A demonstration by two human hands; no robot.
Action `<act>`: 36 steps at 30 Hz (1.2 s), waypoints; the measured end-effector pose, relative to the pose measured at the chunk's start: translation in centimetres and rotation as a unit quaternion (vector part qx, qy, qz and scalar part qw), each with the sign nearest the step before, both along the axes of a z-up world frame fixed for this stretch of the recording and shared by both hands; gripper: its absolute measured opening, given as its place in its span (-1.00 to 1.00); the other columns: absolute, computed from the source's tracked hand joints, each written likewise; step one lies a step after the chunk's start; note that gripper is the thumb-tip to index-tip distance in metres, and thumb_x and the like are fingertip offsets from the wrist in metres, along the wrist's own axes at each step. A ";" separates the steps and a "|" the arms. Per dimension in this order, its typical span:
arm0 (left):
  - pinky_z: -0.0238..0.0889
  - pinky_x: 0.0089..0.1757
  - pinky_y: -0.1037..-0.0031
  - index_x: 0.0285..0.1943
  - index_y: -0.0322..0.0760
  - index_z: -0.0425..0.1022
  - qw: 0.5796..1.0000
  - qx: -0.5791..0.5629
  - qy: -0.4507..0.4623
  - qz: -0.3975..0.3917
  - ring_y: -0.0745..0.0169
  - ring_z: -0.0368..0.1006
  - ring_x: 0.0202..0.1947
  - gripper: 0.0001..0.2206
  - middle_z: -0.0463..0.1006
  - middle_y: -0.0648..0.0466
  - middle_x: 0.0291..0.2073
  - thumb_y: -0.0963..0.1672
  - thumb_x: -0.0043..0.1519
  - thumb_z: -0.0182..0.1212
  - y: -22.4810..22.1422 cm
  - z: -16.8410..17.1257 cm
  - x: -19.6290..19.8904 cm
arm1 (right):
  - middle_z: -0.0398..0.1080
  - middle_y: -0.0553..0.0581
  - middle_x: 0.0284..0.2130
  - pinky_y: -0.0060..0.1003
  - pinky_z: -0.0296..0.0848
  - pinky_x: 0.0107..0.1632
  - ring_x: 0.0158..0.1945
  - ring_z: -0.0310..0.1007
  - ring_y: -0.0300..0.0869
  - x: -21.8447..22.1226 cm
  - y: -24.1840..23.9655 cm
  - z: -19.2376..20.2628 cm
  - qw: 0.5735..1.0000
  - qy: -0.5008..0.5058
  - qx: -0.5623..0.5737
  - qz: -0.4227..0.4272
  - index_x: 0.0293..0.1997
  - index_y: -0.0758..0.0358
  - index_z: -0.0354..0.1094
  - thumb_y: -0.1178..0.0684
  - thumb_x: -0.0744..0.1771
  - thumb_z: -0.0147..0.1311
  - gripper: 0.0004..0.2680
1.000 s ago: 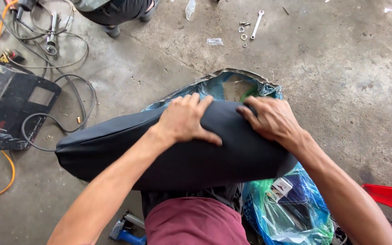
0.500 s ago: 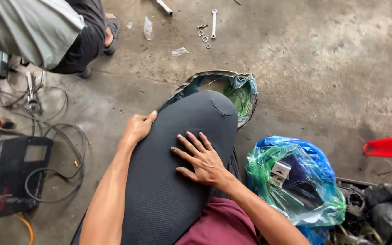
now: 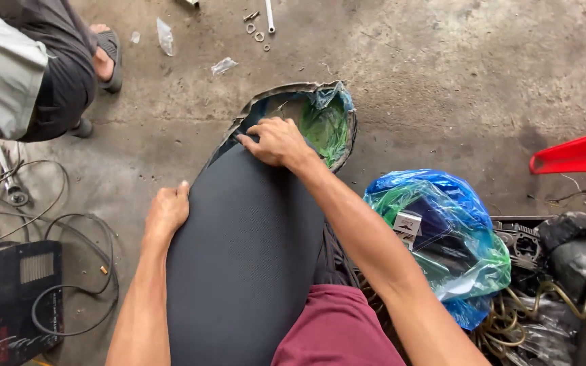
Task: The person is reupholstering a motorcycle seat by stretching a new black cover over the plastic base and securing it with a pneumatic stapler.
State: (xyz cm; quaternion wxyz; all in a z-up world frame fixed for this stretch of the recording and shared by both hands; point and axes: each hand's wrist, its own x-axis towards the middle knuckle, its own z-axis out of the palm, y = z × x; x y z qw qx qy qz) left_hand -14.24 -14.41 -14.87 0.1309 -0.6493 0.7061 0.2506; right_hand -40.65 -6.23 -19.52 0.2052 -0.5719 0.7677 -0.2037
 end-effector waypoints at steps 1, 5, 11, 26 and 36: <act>0.40 -0.22 -0.05 -0.09 -0.33 0.72 1.000 -0.005 -0.008 -0.006 -0.34 0.60 -0.16 -0.48 0.67 -0.28 -0.27 0.09 0.42 -0.10 -0.1 -0.4 -0.1 | 0.48 0.13 0.07 0.20 0.17 0.31 0.30 0.33 0.08 0.2 0.5 -0.4 0.987 0.084 -0.128 -0.041 0.04 -0.06 0.54 -0.39 0.38 -0.17 -0.62; 0.40 -0.20 0.01 -0.06 -0.21 0.73 0.999 0.034 -0.011 0.027 -0.24 0.61 -0.14 -0.47 0.68 -0.22 -0.25 0.13 0.45 -0.14 -1.7 -3.2 0.9 | 0.08 0.42 0.43 0.46 -0.12 0.43 0.52 -0.06 0.36 9.0 9.8 5.4 0.953 0.009 -0.297 -0.058 0.38 0.10 0.25 -0.32 0.42 -0.18 -0.55; 0.30 -0.09 -0.19 -0.03 -0.61 0.66 0.995 0.051 0.079 -0.029 -0.60 0.47 0.00 -0.46 0.58 -0.56 -0.15 0.00 0.49 -0.15 0.3 3.8 -3.3 | -0.05 0.18 0.53 0.32 -0.33 0.48 0.59 -0.29 0.13 10.6 17.7 -0.3 0.952 -0.010 -0.239 -0.193 0.48 -0.05 0.17 -0.40 0.37 -0.03 -0.48; 0.38 0.01 -0.01 -0.03 -0.33 0.72 0.998 0.040 0.051 0.017 -0.31 0.54 0.08 -0.47 0.67 -0.28 -0.10 0.09 0.40 -0.12 -0.6 -0.1 -1.8 | 0.25 0.25 0.36 0.23 -0.28 0.51 0.49 0.09 0.14 3.1 11.7 3.3 0.925 0.034 -0.378 -0.026 0.21 -0.04 0.41 -0.47 0.20 0.26 -0.46; 0.41 -0.02 0.02 -0.02 -0.18 0.70 0.997 -0.045 -0.002 -0.067 -0.21 0.62 -0.04 -0.42 0.70 -0.16 -0.17 0.14 0.43 -0.28 4.7 7.6 -6.2 | 0.30 0.20 0.29 0.07 0.07 0.39 0.41 0.23 0.05 -1.6 5.2 7.8 0.978 0.129 -0.076 0.144 0.40 -0.14 0.18 -0.42 0.38 -0.21 -0.54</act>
